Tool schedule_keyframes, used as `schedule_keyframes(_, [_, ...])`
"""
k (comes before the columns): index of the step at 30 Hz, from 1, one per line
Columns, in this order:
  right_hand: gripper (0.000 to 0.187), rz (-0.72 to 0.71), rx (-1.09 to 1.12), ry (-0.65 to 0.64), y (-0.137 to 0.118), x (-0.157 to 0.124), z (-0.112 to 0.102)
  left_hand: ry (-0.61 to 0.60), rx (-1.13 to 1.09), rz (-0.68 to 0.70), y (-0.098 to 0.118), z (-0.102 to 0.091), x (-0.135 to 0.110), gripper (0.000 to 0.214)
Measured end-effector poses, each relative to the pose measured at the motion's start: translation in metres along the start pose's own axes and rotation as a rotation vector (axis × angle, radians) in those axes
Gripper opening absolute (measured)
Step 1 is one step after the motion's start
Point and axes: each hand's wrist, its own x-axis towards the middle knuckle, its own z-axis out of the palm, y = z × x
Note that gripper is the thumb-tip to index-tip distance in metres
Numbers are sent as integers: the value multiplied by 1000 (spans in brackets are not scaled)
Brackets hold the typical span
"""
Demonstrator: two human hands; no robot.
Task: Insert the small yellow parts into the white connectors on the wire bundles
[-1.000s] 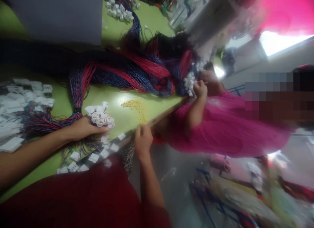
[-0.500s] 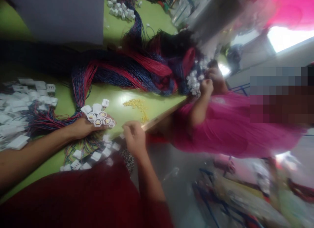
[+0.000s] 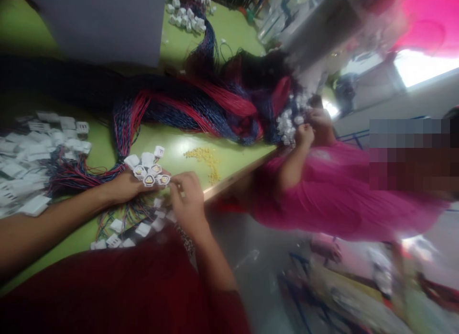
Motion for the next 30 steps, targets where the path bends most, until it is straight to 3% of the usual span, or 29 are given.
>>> schedule_keyframes(5, [5, 235, 121, 35, 2, -1, 3, 18, -18, -36, 3, 1, -1, 27])
schedule_keyframes(7, [6, 170, 80, 82, 2, -3, 5, 22, -26, -36, 2, 2, 0, 28])
schedule_keyframes(10, [6, -46, -53, 122, 4, -6, 5, 53, -47, -42, -1, 3, 0, 30])
schedule_keyframes(13, [9, -182, -213, 88, 5, -8, 3, 99, -64, -61, -2, 5, 1, 30])
schedule_keyframes(17, [15, -222, -429, 20, 1, -10, 2, 115, -77, -52, -1, 6, 1, 31])
schedule_keyframes(22, [19, -280, -593, 24, -4, -10, 5, 133, -97, -40, -3, 5, 2, 32])
schedule_keyframes(30, [18, -207, -457, 29, 4, -2, 7, 167, -151, -54, 0, 8, 2, 33])
